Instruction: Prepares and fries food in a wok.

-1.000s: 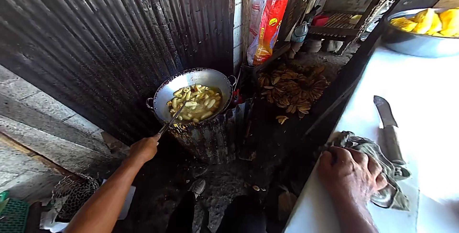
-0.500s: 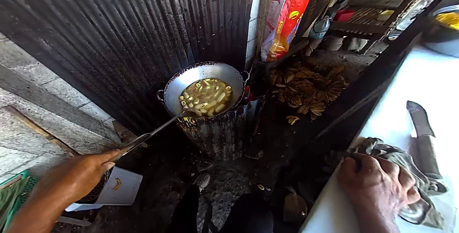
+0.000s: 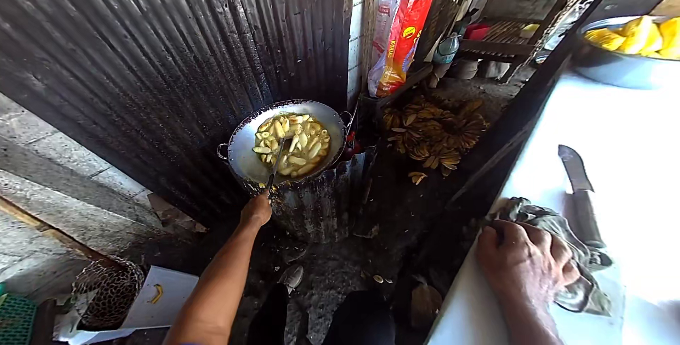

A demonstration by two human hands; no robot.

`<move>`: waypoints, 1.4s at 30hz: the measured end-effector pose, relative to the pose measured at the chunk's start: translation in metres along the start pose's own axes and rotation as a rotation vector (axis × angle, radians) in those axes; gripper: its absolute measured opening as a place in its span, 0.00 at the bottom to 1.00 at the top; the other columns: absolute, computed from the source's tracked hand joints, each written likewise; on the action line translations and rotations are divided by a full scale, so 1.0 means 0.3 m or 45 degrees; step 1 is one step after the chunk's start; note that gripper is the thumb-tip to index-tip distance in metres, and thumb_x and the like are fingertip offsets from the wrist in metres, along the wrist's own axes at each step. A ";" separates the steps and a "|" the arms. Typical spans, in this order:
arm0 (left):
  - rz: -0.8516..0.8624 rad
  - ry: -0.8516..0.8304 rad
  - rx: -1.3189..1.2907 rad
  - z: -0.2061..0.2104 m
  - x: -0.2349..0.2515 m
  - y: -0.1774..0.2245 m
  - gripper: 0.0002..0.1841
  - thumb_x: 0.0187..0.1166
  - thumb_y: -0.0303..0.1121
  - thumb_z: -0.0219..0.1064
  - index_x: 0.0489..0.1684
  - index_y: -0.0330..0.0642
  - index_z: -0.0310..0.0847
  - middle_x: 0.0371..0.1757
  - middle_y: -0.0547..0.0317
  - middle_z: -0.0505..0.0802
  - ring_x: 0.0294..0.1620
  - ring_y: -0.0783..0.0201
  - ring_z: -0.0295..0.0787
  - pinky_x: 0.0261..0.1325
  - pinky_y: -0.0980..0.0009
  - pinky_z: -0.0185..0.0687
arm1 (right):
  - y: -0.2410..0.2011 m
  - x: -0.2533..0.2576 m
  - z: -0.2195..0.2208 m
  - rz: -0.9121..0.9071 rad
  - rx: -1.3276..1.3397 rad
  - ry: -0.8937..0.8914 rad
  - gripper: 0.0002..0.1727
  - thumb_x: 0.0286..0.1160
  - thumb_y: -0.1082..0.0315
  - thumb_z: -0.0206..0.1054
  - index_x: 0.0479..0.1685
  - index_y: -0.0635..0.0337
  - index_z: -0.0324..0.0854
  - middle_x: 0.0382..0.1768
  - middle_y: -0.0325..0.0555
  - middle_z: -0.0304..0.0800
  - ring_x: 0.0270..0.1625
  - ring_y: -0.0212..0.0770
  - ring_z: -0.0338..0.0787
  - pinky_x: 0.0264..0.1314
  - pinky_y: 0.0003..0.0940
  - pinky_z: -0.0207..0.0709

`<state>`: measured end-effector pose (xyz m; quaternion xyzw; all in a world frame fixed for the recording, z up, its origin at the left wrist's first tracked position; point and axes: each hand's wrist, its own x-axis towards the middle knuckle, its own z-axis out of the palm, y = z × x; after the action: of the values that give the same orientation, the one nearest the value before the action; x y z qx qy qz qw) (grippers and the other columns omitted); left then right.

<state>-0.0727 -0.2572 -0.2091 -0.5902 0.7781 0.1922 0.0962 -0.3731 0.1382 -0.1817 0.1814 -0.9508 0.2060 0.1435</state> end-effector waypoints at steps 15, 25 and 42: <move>-0.219 -0.095 -1.388 -0.100 -0.349 -0.281 0.23 0.95 0.40 0.50 0.88 0.56 0.67 0.25 0.57 0.80 0.09 0.68 0.68 0.08 0.75 0.64 | -0.007 -0.005 -0.008 0.008 0.026 -0.031 0.22 0.81 0.53 0.54 0.56 0.57 0.88 0.70 0.64 0.84 0.83 0.73 0.68 0.72 0.80 0.58; -0.338 0.051 -0.921 -0.097 0.034 -0.144 0.27 0.96 0.46 0.46 0.94 0.60 0.55 0.34 0.50 0.82 0.17 0.63 0.72 0.19 0.69 0.71 | -0.011 -0.004 -0.013 0.008 0.015 -0.041 0.23 0.82 0.53 0.53 0.57 0.57 0.88 0.70 0.64 0.83 0.84 0.73 0.68 0.72 0.80 0.58; -0.005 -0.330 -0.608 -0.102 -0.167 -0.033 0.30 0.94 0.41 0.53 0.95 0.63 0.51 0.35 0.53 0.81 0.14 0.67 0.69 0.16 0.73 0.69 | -0.018 -0.003 -0.015 0.031 -0.017 -0.058 0.22 0.82 0.53 0.53 0.56 0.56 0.88 0.71 0.63 0.83 0.84 0.70 0.69 0.73 0.76 0.60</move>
<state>-0.0466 -0.2281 -0.1642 -0.5681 0.6908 0.4441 0.0533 -0.3693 0.1357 -0.1762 0.1734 -0.9573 0.1973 0.1205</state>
